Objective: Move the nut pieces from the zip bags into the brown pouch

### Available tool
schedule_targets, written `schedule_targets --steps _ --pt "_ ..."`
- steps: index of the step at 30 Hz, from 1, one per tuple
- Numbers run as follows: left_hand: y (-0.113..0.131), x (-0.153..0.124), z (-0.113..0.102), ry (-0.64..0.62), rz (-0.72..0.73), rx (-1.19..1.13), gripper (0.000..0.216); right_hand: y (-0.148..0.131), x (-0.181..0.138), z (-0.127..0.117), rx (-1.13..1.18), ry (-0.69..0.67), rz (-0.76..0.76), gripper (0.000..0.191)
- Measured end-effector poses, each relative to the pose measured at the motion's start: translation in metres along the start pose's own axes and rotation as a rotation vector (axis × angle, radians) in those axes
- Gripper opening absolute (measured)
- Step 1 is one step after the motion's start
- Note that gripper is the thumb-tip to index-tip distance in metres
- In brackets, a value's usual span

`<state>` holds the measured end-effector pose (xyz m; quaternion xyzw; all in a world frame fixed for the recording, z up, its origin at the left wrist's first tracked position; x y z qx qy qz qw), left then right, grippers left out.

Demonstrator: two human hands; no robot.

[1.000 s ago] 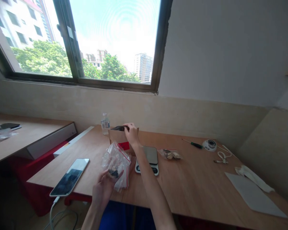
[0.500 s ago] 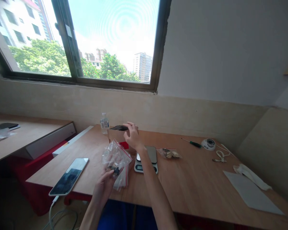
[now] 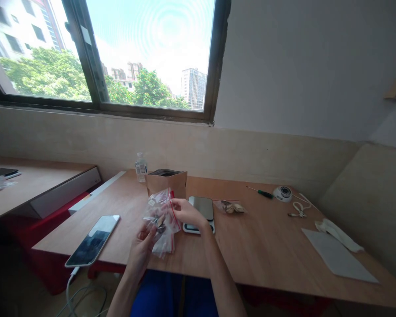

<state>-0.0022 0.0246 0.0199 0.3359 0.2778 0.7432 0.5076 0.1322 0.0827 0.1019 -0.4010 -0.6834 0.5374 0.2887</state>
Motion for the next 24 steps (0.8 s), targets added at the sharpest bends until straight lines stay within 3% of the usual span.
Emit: schedule_targets --steps 5,10,16,20,24 --pt "-0.001 0.001 -0.010 0.113 0.047 0.208 0.052 0.013 -0.001 0.013 0.006 -0.104 -0.001 0.039" --pt "0.000 0.000 -0.013 0.163 0.116 0.312 0.037 0.029 -0.005 0.024 -0.015 -0.173 0.013 0.033" --pt "-0.003 0.003 -0.015 0.222 0.119 0.242 0.035 0.032 -0.007 0.015 0.185 -0.048 0.002 0.036" --pt "-0.003 0.005 -0.016 0.261 0.097 0.160 0.037 0.020 -0.003 0.005 0.171 0.024 0.000 0.034" --pt "-0.001 0.006 -0.019 0.316 0.096 0.103 0.039 0.002 0.003 -0.013 0.128 0.185 -0.044 0.035"
Point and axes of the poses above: each hand's wrist, its own x-axis towards the middle knuckle, its own z-axis out of the palm, y = z × x, the point moved 3 cm from there along x, towards the middle knuckle, and after that the axes turned 13 degrees about z, right-handed, at the moved point
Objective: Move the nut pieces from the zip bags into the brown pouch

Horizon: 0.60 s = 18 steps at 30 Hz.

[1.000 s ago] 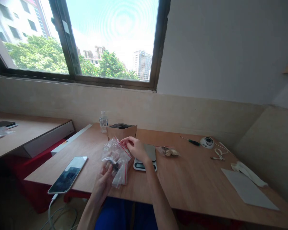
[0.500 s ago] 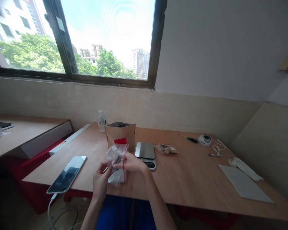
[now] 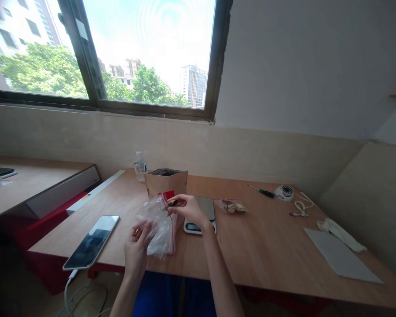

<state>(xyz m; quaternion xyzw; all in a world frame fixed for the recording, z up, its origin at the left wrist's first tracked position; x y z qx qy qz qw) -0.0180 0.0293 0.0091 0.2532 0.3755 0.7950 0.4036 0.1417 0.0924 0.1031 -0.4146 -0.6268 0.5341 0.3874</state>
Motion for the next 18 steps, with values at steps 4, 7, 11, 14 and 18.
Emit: schedule_targets --steps 4,7,11,14,18 --pt "0.001 0.003 -0.004 0.021 0.004 -0.022 0.040 -0.027 0.015 -0.012 -0.025 0.149 -0.105 0.034" --pt "0.002 0.004 -0.005 0.014 -0.009 -0.010 0.041 -0.050 0.034 -0.014 0.025 0.237 -0.216 0.036" --pt "0.005 0.006 -0.006 -0.015 0.000 0.035 0.041 -0.060 0.067 -0.008 0.052 0.364 -0.291 0.036" --pt "0.009 0.008 -0.007 -0.035 0.012 0.069 0.040 -0.053 0.084 0.003 -0.157 0.405 -0.291 0.027" --pt "0.011 0.010 -0.009 -0.039 0.002 0.099 0.042 -0.046 0.082 0.011 -0.361 0.468 -0.408 0.032"
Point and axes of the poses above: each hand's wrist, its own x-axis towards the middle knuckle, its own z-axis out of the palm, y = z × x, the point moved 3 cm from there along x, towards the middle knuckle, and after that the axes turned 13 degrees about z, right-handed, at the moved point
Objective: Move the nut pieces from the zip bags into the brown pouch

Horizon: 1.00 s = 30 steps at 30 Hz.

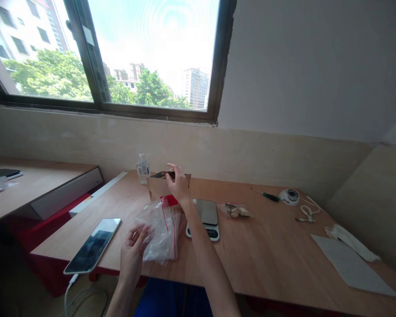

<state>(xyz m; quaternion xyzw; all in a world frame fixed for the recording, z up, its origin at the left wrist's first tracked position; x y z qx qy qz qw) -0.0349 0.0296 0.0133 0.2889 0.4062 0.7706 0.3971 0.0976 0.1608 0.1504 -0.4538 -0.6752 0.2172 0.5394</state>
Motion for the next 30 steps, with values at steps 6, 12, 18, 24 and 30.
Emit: schedule_targets --steps 6,12,18,24,30 --pt "0.001 -0.002 0.002 -0.013 -0.019 0.002 0.043 -0.001 -0.013 -0.006 -0.234 -0.158 -0.122 0.037" --pt "0.003 -0.005 0.006 -0.098 -0.006 0.034 0.044 -0.002 -0.049 -0.022 -0.130 0.006 -0.015 0.038" --pt "0.003 -0.007 0.012 -0.289 0.068 0.192 0.038 0.033 -0.111 -0.015 0.308 -0.190 0.569 0.047" --pt "0.012 -0.005 0.010 -0.468 -0.027 0.271 0.040 0.063 -0.128 -0.019 0.690 -0.136 0.839 0.043" --pt "0.018 -0.006 0.013 -0.371 -0.060 0.284 0.043 0.069 -0.142 -0.003 0.519 -0.028 0.722 0.048"
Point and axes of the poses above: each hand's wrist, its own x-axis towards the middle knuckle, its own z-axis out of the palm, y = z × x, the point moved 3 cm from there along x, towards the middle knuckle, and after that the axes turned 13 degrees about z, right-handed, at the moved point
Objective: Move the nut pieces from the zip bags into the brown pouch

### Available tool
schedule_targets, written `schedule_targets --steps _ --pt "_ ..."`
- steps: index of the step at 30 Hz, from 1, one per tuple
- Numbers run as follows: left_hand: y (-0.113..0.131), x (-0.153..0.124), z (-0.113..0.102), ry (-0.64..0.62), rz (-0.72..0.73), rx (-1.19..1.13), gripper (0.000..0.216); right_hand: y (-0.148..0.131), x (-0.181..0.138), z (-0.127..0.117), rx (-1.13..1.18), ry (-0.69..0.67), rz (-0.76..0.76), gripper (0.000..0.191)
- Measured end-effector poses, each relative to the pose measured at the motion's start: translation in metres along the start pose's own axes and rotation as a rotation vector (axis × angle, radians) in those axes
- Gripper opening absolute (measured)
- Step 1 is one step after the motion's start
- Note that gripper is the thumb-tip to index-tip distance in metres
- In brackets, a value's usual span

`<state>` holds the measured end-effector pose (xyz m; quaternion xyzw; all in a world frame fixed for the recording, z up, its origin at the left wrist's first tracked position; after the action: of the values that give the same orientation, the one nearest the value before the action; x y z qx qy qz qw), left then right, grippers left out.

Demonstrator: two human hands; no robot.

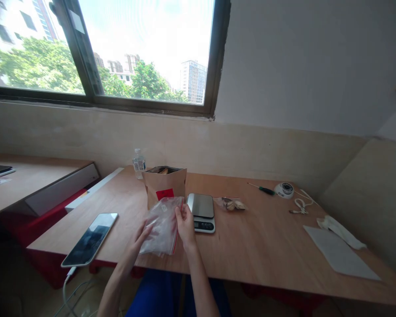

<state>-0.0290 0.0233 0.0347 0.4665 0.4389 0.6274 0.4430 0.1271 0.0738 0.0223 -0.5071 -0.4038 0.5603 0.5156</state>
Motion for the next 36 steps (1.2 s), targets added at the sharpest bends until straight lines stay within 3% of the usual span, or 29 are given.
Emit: schedule_targets --steps 6,11,14,18,21,24,27,30,33,36 --pt "-0.009 0.016 0.010 0.036 0.023 0.066 0.048 0.015 -0.008 0.010 -0.192 0.040 -0.203 0.037" --pt "-0.011 0.040 0.011 0.005 0.198 0.191 0.040 0.032 -0.004 0.001 -0.296 0.020 -0.172 0.030" --pt "-0.015 0.053 0.000 0.033 0.260 0.402 0.033 0.027 0.009 -0.032 -0.415 0.154 -0.253 0.028" --pt "-0.011 0.051 -0.010 0.154 0.386 0.731 0.052 0.005 0.033 -0.104 -0.787 0.573 -0.436 0.027" --pt "0.005 0.030 -0.002 0.263 0.534 1.017 0.049 -0.002 0.052 -0.150 -1.136 0.730 -0.348 0.036" --pt "0.007 0.010 0.015 0.107 0.523 1.116 0.033 -0.003 0.065 -0.178 -1.301 0.749 -0.244 0.034" --pt "-0.016 0.003 0.024 -0.116 0.432 1.150 0.027 -0.010 0.066 -0.191 -1.246 0.756 -0.223 0.027" --pt "-0.046 0.006 0.021 -0.230 0.356 1.181 0.028 -0.027 0.050 -0.193 -0.998 0.795 -0.273 0.028" --pt "-0.051 0.008 0.022 -0.200 0.383 1.138 0.027 -0.046 0.013 -0.182 -0.590 0.782 -0.365 0.033" --pt "-0.025 0.001 0.038 -0.135 0.411 0.945 0.025 -0.055 -0.030 -0.152 -0.245 0.665 -0.344 0.035"
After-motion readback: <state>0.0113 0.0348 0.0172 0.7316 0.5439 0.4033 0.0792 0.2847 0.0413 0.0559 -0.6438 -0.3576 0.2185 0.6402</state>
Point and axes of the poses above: each hand's wrist, its own x-axis towards the middle knuckle, its own z-axis out of the palm, y = z × x, the point moved 3 cm from there along x, towards the middle knuckle, and after that the axes turned 13 degrees about z, right-handed, at the moved point
